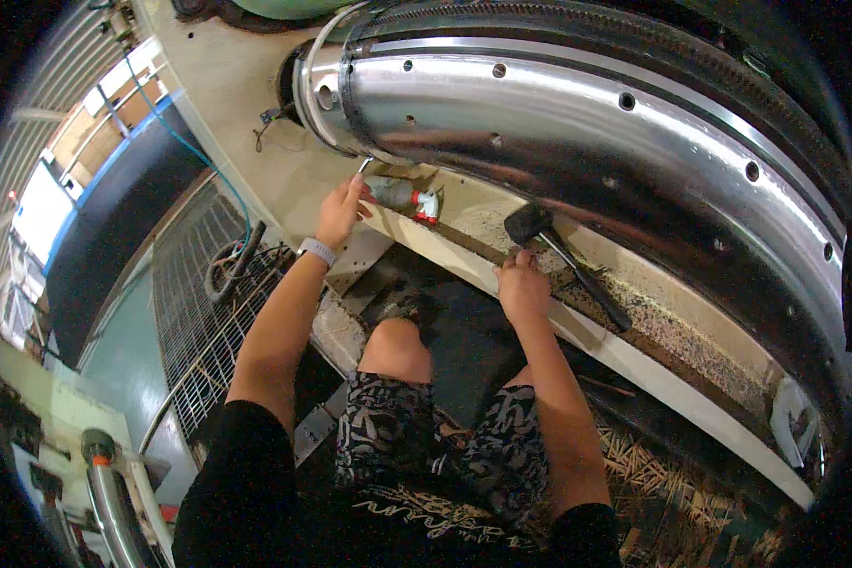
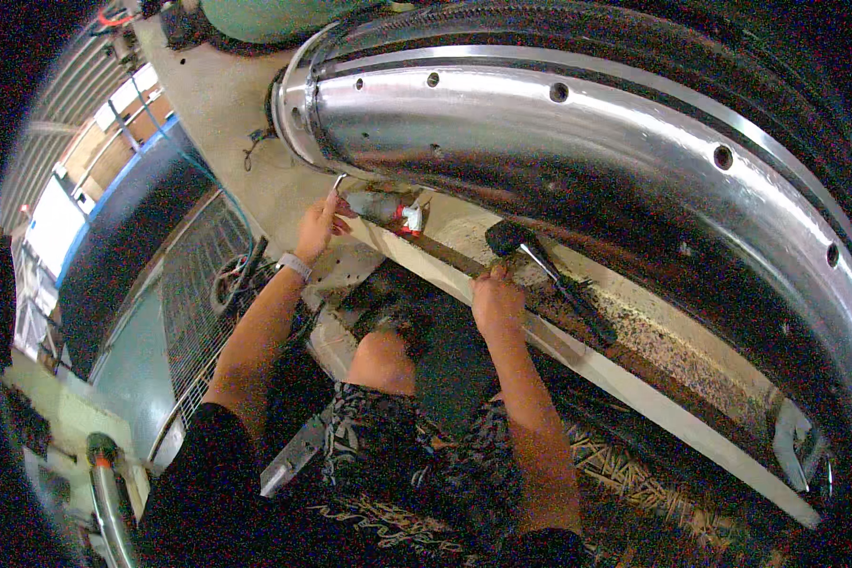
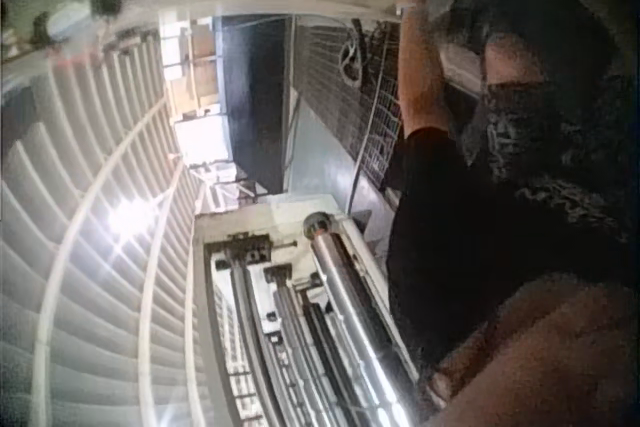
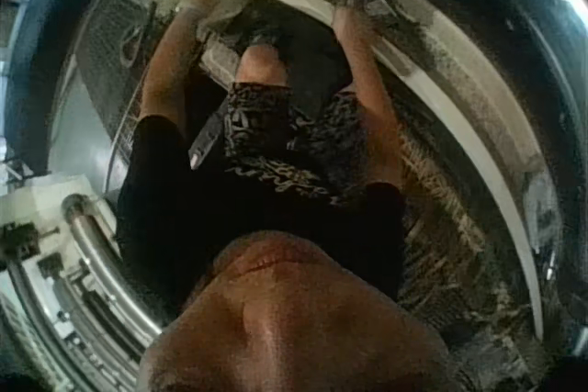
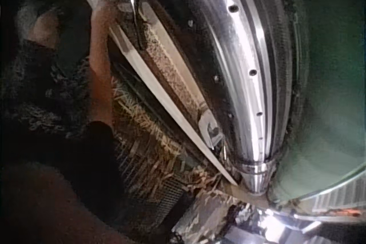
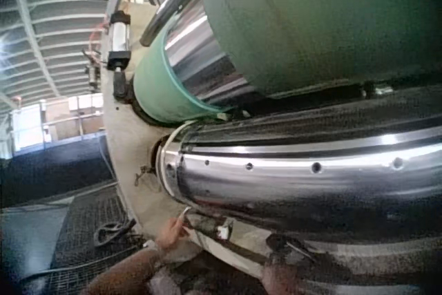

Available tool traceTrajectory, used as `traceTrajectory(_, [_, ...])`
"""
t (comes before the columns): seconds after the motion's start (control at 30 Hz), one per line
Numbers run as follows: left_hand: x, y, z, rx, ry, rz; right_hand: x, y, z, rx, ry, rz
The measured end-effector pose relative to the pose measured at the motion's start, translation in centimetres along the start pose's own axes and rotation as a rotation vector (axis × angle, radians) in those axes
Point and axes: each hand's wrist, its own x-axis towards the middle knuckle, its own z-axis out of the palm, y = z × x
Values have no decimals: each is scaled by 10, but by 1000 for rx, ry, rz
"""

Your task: The person presses buttons and turns dials on a control panel, then uses a hex key and a hammer to adjust a metal roller on a large industrial machine.

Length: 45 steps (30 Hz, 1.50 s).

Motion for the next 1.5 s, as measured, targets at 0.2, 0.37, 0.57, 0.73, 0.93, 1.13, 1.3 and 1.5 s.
traceTrajectory(0.2, [-23, 22, 42, -178, 167, -274, 4, 7, 18, -128, 280, -122])
traceTrajectory(0.37, [-29, 87, 66, -952, 154, -560, 3, 11, -1, 73, 98, -129])
traceTrajectory(0.57, [-15, 129, 83, -928, -60, -452, -1, 16, 9, 124, 70, -212])
traceTrajectory(0.73, [-26, 117, 39, -684, -278, -453, 0, 23, 3, 140, 104, -195])
traceTrajectory(0.93, [5, 84, 20, -814, -31, -402, -1, 19, 8, 113, 211, -224])
traceTrajectory(1.13, [-32, 111, 21, -665, 121, -198, -4, 13, -5, 105, 71, -127])
traceTrajectory(1.3, [-54, 98, -14, -330, 241, 284, -1, 6, -7, -27, 34, -87])
traceTrajectory(1.5, [-29, 92, -36, -251, 253, 547, -2, -1, -16, -14, -22, -11])
